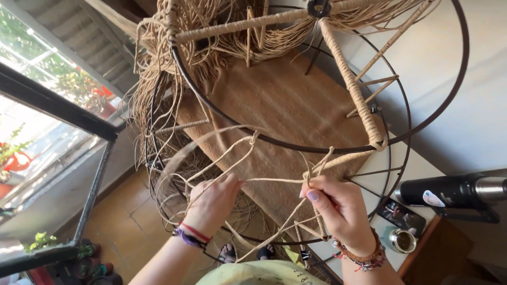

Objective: Weaving natural fiber strips onto a circular metal frame to create a furniture piece or lampshade.

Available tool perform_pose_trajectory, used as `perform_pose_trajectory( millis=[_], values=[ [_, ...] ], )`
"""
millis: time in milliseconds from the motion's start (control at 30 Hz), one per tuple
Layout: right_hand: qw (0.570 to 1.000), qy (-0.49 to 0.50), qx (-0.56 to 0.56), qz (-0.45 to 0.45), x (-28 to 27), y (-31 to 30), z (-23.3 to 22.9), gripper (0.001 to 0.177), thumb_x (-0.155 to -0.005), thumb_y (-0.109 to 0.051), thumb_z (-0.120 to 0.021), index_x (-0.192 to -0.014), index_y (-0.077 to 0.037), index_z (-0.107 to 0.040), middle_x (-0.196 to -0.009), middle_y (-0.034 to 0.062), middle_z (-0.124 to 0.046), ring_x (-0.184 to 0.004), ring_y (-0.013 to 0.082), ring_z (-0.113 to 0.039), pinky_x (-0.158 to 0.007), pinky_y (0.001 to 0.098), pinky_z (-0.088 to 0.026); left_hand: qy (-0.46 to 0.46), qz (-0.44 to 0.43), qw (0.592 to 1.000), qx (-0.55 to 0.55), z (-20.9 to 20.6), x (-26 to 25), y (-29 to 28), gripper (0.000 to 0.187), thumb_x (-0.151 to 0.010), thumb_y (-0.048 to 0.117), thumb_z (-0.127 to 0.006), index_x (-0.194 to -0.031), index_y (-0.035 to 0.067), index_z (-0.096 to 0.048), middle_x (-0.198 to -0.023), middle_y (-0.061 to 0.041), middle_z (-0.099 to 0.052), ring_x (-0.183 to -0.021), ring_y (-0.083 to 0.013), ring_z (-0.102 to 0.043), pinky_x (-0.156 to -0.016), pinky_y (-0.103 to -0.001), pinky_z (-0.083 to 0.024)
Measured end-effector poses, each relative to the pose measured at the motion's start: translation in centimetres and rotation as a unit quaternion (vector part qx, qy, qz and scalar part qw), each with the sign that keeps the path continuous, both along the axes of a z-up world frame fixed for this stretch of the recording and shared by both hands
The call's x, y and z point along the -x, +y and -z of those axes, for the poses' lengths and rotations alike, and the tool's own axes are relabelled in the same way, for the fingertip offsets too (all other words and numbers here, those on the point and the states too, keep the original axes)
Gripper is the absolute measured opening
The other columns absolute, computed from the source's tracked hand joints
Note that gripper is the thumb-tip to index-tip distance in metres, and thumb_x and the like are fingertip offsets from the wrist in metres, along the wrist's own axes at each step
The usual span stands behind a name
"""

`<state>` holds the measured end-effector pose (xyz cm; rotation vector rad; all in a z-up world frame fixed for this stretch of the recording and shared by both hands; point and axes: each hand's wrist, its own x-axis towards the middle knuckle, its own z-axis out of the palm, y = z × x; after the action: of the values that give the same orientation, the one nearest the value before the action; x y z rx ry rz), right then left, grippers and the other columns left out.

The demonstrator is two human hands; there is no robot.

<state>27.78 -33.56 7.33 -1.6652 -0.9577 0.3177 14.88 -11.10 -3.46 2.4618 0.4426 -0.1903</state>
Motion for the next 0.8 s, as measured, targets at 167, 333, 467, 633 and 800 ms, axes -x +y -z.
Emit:
perform_pose_trajectory(
  millis=[167, 333, 467, 633, 800],
  values=[
    [1.000, -0.013, 0.000, -0.009, 0.1, 0.2, 1.2, 0.024, -0.100, -0.022, -0.058, -0.094, -0.004, -0.073, -0.066, -0.0029, -0.060, -0.051, 0.0077, -0.045, -0.050, 0.0228, -0.037, -0.376, 0.142, 0.910, 0.106, -10.6, -4.0, -3.1, 0.069, -0.107, 0.056, -0.022, -0.133, 0.001, -0.054, -0.117, -0.014, -0.070, -0.108, -0.0329, -0.067, -0.098, -0.047, -0.049],
    [0.999, -0.034, 0.022, 0.000, 0.2, 0.2, 0.3, 0.024, -0.101, -0.022, -0.053, -0.094, -0.007, -0.070, -0.061, -0.0046, -0.052, -0.048, 0.0071, -0.038, -0.047, 0.0228, -0.032, -0.304, 0.058, 0.948, 0.078, -7.2, -2.4, -2.7, 0.037, -0.106, 0.038, -0.037, -0.096, 0.011, -0.060, -0.077, -0.002, -0.064, -0.064, -0.0199, -0.062, -0.053, -0.035, -0.047],
    [1.000, -0.010, -0.006, -0.016, 0.0, 0.3, 0.5, 0.027, -0.102, -0.023, -0.053, -0.090, -0.007, -0.070, -0.057, -0.0052, -0.048, -0.045, 0.0056, -0.030, -0.044, 0.0222, -0.026, 0.164, 0.068, 0.974, -0.138, 1.4, 0.7, 1.6, 0.026, -0.109, 0.034, -0.048, -0.123, 0.016, -0.061, -0.083, 0.003, -0.068, -0.055, -0.0061, -0.063, -0.044, -0.022, -0.061],
    [1.000, -0.001, 0.003, -0.012, 0.5, 0.6, 0.4, 0.026, -0.101, -0.023, -0.053, -0.088, -0.007, -0.069, -0.060, -0.0046, -0.049, -0.048, 0.0072, -0.032, -0.049, 0.0233, -0.028, -0.120, 0.120, 0.983, 0.071, -10.1, -3.2, -1.7, 0.053, -0.106, 0.049, -0.035, -0.133, 0.007, -0.053, -0.121, -0.007, -0.069, -0.105, -0.0220, -0.068, -0.090, -0.038, -0.055],
    [0.999, -0.022, 0.027, 0.007, 0.5, 0.4, 0.3, 0.026, -0.100, -0.027, -0.055, -0.088, -0.010, -0.071, -0.054, -0.0056, -0.048, -0.045, 0.0076, -0.035, -0.048, 0.0238, -0.028, -0.410, 0.121, 0.895, 0.132, -8.8, -3.7, -2.9, 0.049, -0.110, 0.035, -0.031, -0.093, 0.002, -0.064, -0.085, -0.009, -0.061, -0.075, -0.0243, -0.055, -0.070, -0.037, -0.046]
  ],
)
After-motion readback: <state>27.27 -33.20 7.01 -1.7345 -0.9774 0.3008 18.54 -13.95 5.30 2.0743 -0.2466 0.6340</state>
